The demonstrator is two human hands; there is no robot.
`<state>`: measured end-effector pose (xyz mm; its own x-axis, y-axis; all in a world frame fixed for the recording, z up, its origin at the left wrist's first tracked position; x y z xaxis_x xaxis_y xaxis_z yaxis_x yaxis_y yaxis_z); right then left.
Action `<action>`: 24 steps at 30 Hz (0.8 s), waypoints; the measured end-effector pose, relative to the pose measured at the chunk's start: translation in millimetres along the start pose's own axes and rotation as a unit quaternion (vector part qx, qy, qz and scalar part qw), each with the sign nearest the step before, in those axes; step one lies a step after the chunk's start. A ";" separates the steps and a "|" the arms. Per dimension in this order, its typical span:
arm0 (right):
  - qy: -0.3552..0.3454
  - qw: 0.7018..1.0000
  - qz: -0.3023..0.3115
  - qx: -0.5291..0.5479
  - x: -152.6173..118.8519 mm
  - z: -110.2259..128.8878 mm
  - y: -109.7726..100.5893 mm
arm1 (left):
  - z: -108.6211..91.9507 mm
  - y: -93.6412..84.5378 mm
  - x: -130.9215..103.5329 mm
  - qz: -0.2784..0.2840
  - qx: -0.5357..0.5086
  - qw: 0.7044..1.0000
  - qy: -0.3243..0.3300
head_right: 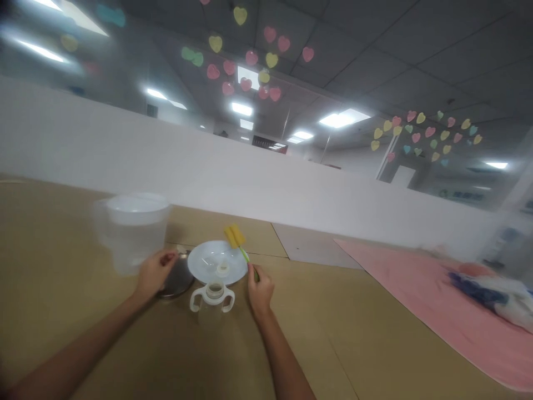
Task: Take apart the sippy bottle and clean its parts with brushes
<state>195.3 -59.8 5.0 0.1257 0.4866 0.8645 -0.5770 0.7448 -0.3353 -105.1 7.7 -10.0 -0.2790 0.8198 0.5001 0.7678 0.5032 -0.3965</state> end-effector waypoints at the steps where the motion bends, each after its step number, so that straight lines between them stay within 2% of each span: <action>1: 0.048 0.999 0.001 0.025 -0.1 -4.9 0.5 | 1.8 0.8 0.3 0.003 0.011 1.000 -0.005; 3: 0.109 0.992 0.004 0.058 -1.1 -11.0 1.9 | 3.8 2.7 -0.1 0.010 0.029 0.999 -0.008; 6: 0.137 0.988 0.007 0.078 -2.3 -13.6 3.8 | 3.7 6.3 -3.0 0.025 0.054 0.998 0.001; 10: 0.133 0.986 0.003 0.098 -2.4 -11.9 4.6 | -1.7 8.7 -7.6 0.037 0.076 0.996 0.039; 14: 0.131 0.986 0.005 0.102 -2.3 -10.9 5.1 | -16.5 8.9 -12.2 0.047 0.078 0.990 0.106; 20: 0.130 0.987 0.022 0.096 -4.4 -11.2 8.9 | -40.0 22.3 -29.1 0.112 0.047 0.965 0.231; 24: 0.117 0.989 0.035 0.089 -5.2 -10.4 12.1 | -33.6 38.6 -33.8 0.151 0.063 0.959 0.230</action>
<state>196.0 -48.7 -7.4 0.2511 0.6419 0.7245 -0.7215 0.6231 -0.3020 -46.7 -9.8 -16.4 0.2523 0.7403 0.6231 0.6895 0.3143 -0.6525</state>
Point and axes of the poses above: each hand's wrist, its own x-axis towards the middle knuckle, its own y-axis out of the palm, z = x × y, the point moved 5 cm from there along x, towards the middle knuckle, and after that the axes turned 4 degrees about -y, right-handed, at the moved point
